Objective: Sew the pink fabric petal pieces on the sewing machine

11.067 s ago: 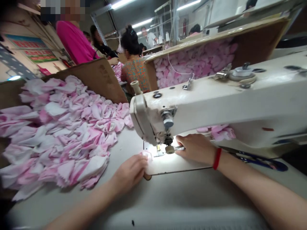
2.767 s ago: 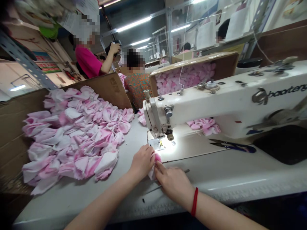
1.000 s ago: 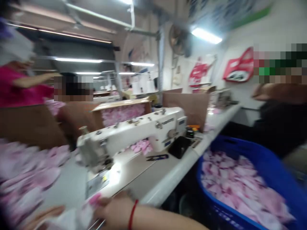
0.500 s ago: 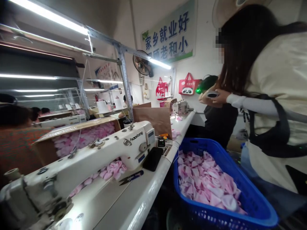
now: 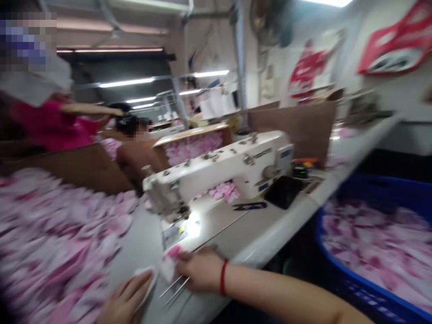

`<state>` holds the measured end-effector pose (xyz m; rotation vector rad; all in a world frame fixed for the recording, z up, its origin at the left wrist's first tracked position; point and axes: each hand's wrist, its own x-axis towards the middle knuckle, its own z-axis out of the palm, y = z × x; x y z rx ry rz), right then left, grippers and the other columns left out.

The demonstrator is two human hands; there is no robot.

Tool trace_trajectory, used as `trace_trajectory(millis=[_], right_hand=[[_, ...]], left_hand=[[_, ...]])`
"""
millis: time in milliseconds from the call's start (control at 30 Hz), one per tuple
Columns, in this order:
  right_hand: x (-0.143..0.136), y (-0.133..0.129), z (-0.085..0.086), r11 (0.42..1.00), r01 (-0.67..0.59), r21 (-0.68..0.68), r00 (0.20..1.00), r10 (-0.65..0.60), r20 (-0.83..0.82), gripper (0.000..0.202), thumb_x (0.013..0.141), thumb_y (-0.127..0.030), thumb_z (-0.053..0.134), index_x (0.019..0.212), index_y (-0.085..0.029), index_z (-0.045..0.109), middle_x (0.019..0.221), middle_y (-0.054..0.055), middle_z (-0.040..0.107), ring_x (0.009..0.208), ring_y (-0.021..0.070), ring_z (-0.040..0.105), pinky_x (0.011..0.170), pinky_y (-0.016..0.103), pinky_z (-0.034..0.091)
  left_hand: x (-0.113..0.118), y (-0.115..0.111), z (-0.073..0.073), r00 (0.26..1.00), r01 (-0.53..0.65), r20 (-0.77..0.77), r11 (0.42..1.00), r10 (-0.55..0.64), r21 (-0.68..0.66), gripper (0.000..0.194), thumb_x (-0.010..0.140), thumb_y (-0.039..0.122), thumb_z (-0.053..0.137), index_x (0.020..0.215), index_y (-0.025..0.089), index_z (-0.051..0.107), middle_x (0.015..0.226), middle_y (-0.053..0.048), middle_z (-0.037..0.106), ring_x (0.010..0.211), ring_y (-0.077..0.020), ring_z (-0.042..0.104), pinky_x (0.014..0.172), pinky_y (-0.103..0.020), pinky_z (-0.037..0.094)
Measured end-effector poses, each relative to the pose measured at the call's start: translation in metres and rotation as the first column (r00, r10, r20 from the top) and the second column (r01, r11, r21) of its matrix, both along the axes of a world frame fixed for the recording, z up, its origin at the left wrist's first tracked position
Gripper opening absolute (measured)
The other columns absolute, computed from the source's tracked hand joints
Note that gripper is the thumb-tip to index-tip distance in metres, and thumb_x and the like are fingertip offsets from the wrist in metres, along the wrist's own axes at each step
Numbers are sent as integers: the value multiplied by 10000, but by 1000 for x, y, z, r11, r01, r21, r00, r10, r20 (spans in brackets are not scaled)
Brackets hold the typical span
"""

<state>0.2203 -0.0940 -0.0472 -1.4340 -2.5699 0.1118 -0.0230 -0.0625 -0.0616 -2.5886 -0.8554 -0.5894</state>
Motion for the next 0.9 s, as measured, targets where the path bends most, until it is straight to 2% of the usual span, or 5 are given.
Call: trace_trajectory(millis=[267, 533, 633, 767, 900], right_hand=[[5, -2, -4, 994, -103, -43, 995, 103, -3, 314, 774, -202, 433, 1076, -228, 516, 1343, 76, 395, 748, 201, 631, 593, 304, 459], [-3, 5, 2, 992, -124, -20, 986, 126, 106, 359, 729, -156, 485, 1083, -194, 533, 1170, 116, 556, 625, 212, 627, 480, 297, 432], [-6, 2, 0, 996, -85, -41, 988, 89, 129, 230, 740, -82, 435, 860, -175, 608, 828, 76, 657, 584, 203, 614, 452, 272, 406], [-1, 0, -4, 992, -120, 30, 985, 115, 132, 307, 740, -125, 461, 1029, -151, 561, 1092, 131, 586, 575, 198, 611, 407, 282, 374], [9, 20, 1, 984, -171, 50, 978, 163, 132, 279, 787, -156, 440, 1045, -162, 547, 1063, 104, 605, 602, 194, 613, 421, 292, 353]], left_hand=[[10, -33, 7, 998, -58, 14, 993, 60, -101, 268, 852, 126, 389, 1036, 166, 581, 975, -68, 637, 903, -202, 525, 747, -339, 461], [66, -24, 60, 955, -25, 272, 947, 117, -320, 219, 826, 110, 412, 909, 177, 603, 918, -59, 600, 891, -204, 464, 778, -361, 429], [97, -17, 43, 981, -76, 149, 949, 127, -307, 145, 847, 149, 463, 913, 193, 585, 909, -32, 599, 875, -190, 459, 780, -355, 403], [102, -3, 13, 977, -214, -59, 948, 206, -235, 139, 833, 168, 504, 964, 164, 551, 936, -45, 571, 902, -209, 448, 782, -377, 374], [90, 24, 16, 973, -109, -224, 972, 61, -208, 189, 824, 209, 532, 1001, 141, 530, 960, -55, 558, 928, -214, 450, 787, -368, 359]])
